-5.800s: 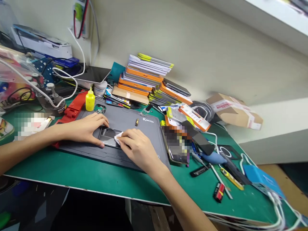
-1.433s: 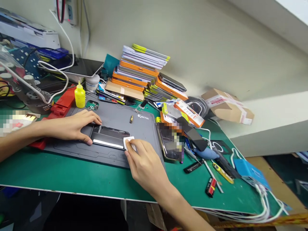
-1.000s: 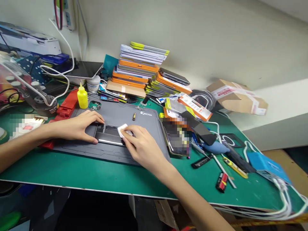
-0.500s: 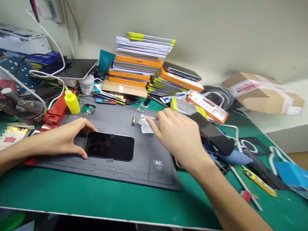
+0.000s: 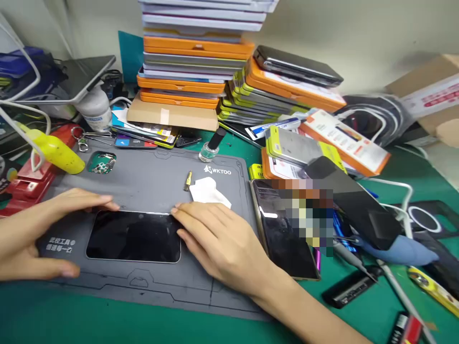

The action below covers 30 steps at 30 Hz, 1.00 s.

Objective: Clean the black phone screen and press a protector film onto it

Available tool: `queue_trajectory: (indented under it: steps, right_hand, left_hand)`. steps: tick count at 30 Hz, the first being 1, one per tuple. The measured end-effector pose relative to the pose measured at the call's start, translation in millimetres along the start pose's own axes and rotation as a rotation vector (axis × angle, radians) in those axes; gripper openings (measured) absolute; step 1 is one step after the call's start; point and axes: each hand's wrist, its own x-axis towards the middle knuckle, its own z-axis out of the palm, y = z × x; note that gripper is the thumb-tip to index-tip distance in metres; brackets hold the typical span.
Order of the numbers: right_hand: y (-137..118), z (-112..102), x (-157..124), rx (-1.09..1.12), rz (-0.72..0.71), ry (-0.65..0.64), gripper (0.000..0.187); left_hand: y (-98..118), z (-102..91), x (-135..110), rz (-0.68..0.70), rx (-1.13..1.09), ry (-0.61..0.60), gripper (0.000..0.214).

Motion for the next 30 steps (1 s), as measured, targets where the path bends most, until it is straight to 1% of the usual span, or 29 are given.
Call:
queue_trajectory:
  steps: [2, 3, 4, 5, 7, 10, 13, 16, 20, 23, 27, 30]
  right_hand:
    - [-1, -2, -2, 0.008, -0.021, 0.041, 0.027]
    - [-2, -4, -2, 0.0, -0.04, 0.057, 0.026]
    - [-2, -6, -3, -0.012, -0.066, 0.065, 0.024]
    - [-1, -10, -3, -0.025, -0.101, 0.057, 0.021]
    - [1, -17, -4, -0.042, -0.183, -0.012, 0.017]
    - [5, -24, -5, -0.022, -0.25, -0.112, 0.018]
    - [6, -24, -8, 0.038, -0.249, -0.125, 0.021]
    - [3, -21, -9, 0.077, -0.251, -0.13, 0.022]
    - [-3, -20, -10, 0.039, -0.282, -0.125, 0.022]
    - [-7, -23, -10, 0.011, -0.323, -0.156, 0.023]
    - [-9, -25, -9, -0.027, -0.349, -0.15, 0.024]
    - [-10, -27, -8, -0.064, -0.37, -0.141, 0.024]
  left_hand:
    - [0, 3.5, 0, 0.131, 0.125, 0.062, 0.063]
    - [-1, 6.6, -1, 0.196, 0.219, 0.081, 0.053]
    - [-2, 10.2, -3, 0.252, 0.317, 0.084, 0.048]
    - [-3, 13.8, -6, 0.29, 0.407, 0.082, 0.047]
    - [-7, 19.5, -13, 0.315, 0.509, 0.052, 0.054]
    - [-12, 23.2, -22, 0.27, 0.547, 0.032, 0.063]
    - [-13, 23.1, -24, 0.258, 0.552, 0.042, 0.063]
    - [-8, 19.9, -18, 0.284, 0.544, 0.055, 0.062]
    - [5, 11.8, -4, 0.365, 0.527, 0.128, 0.051]
    - [14, 8.2, 2, 0.417, 0.558, 0.157, 0.044]
    - [19, 8.8, 2, 0.466, 0.645, 0.169, 0.034]
    - [21, 10.6, 1, 0.49, 0.69, 0.172, 0.032]
